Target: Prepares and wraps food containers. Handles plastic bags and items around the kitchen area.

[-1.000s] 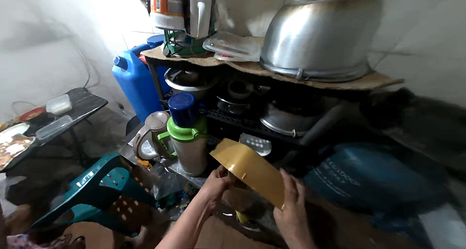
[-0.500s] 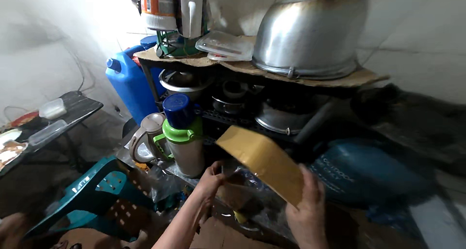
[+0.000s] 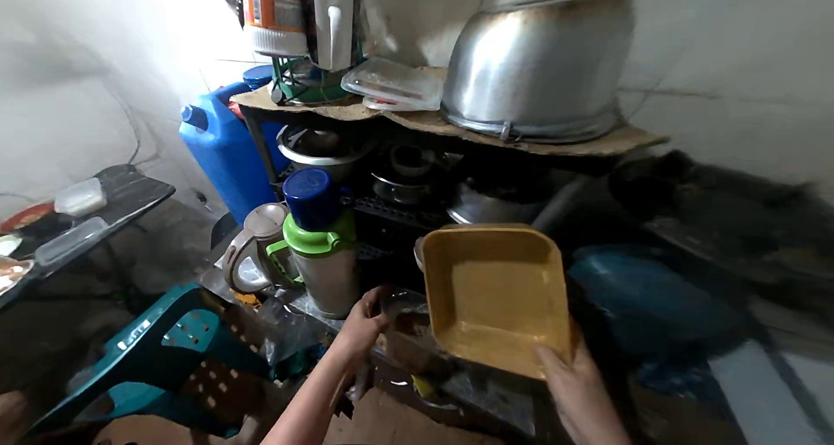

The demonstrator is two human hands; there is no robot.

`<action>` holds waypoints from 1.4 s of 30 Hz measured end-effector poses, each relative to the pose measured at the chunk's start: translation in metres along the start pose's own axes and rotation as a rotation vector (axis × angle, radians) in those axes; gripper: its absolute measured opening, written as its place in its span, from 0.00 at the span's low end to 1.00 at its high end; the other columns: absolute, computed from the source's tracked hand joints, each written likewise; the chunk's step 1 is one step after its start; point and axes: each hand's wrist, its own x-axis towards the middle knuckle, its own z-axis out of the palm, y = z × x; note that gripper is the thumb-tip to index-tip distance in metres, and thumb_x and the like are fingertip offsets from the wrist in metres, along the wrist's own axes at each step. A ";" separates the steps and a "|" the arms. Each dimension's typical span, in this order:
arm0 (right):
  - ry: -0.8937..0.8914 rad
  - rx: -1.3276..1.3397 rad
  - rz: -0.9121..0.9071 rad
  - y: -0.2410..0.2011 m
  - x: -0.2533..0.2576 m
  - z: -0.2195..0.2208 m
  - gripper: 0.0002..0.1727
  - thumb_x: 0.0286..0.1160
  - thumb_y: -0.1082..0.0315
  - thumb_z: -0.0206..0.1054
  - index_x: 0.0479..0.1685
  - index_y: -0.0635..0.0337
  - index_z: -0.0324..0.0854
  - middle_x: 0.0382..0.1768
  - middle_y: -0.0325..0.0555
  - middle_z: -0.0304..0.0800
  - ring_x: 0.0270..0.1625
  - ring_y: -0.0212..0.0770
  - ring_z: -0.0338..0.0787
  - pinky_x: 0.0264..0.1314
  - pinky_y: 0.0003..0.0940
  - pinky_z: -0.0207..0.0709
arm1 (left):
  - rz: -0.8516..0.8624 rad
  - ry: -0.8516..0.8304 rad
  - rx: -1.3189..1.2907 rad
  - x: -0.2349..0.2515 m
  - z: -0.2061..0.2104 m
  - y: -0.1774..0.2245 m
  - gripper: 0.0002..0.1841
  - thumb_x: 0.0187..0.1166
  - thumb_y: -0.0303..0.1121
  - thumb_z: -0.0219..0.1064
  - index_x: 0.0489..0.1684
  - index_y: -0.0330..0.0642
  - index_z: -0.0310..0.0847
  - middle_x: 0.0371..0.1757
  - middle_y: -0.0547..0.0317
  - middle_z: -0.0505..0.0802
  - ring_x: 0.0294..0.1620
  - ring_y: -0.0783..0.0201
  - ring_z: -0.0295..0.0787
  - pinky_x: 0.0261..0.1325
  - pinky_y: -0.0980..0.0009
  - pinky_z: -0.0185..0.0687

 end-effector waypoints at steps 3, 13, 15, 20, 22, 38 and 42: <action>-0.137 0.005 0.140 0.017 0.012 -0.035 0.44 0.79 0.64 0.63 0.95 0.55 0.44 0.89 0.62 0.55 0.84 0.56 0.69 0.77 0.58 0.72 | 0.001 0.022 0.055 -0.009 -0.010 -0.007 0.33 0.73 0.20 0.60 0.85 0.36 0.63 0.80 0.44 0.77 0.73 0.60 0.80 0.71 0.63 0.79; -0.316 -0.095 0.389 0.053 0.052 -0.076 0.31 0.89 0.53 0.57 0.87 0.54 0.60 0.65 0.64 0.81 0.49 0.58 0.90 0.36 0.53 0.86 | 0.017 0.077 0.228 -0.016 -0.020 -0.016 0.34 0.72 0.20 0.59 0.85 0.38 0.65 0.83 0.45 0.73 0.69 0.60 0.81 0.67 0.63 0.80; -0.355 -0.118 0.415 0.058 0.065 -0.081 0.32 0.89 0.52 0.58 0.87 0.54 0.61 0.68 0.65 0.80 0.53 0.61 0.89 0.40 0.55 0.86 | 0.021 0.090 0.245 -0.017 -0.019 -0.013 0.34 0.71 0.20 0.58 0.84 0.38 0.66 0.81 0.44 0.73 0.63 0.61 0.82 0.62 0.64 0.81; -0.479 -0.261 0.448 0.077 0.100 -0.082 0.27 0.86 0.50 0.62 0.77 0.55 0.75 0.61 0.62 0.85 0.51 0.57 0.90 0.41 0.53 0.85 | 0.047 0.150 0.225 -0.020 -0.021 -0.006 0.29 0.73 0.21 0.57 0.79 0.39 0.71 0.75 0.50 0.79 0.44 0.69 0.84 0.49 0.70 0.81; -0.491 -0.317 0.454 0.083 0.114 -0.071 0.27 0.85 0.49 0.64 0.75 0.55 0.78 0.62 0.62 0.85 0.53 0.59 0.89 0.46 0.56 0.85 | 0.063 0.183 0.162 -0.020 -0.021 -0.007 0.28 0.72 0.21 0.57 0.76 0.39 0.74 0.72 0.54 0.83 0.39 0.72 0.83 0.45 0.72 0.80; -0.481 -0.915 -0.393 -0.018 0.094 0.072 0.21 0.84 0.62 0.64 0.73 0.57 0.82 0.75 0.59 0.77 0.75 0.62 0.79 0.72 0.60 0.75 | 0.158 0.386 -0.049 -0.034 -0.011 -0.009 0.30 0.73 0.19 0.59 0.81 0.36 0.66 0.78 0.50 0.77 0.46 0.69 0.85 0.49 0.72 0.82; -0.565 -1.136 -0.410 -0.010 0.118 0.122 0.18 0.85 0.66 0.61 0.68 0.62 0.84 0.78 0.60 0.74 0.79 0.64 0.73 0.78 0.62 0.67 | 0.168 0.367 -0.025 -0.038 -0.013 -0.011 0.31 0.72 0.20 0.60 0.81 0.37 0.67 0.78 0.51 0.78 0.50 0.68 0.87 0.52 0.70 0.84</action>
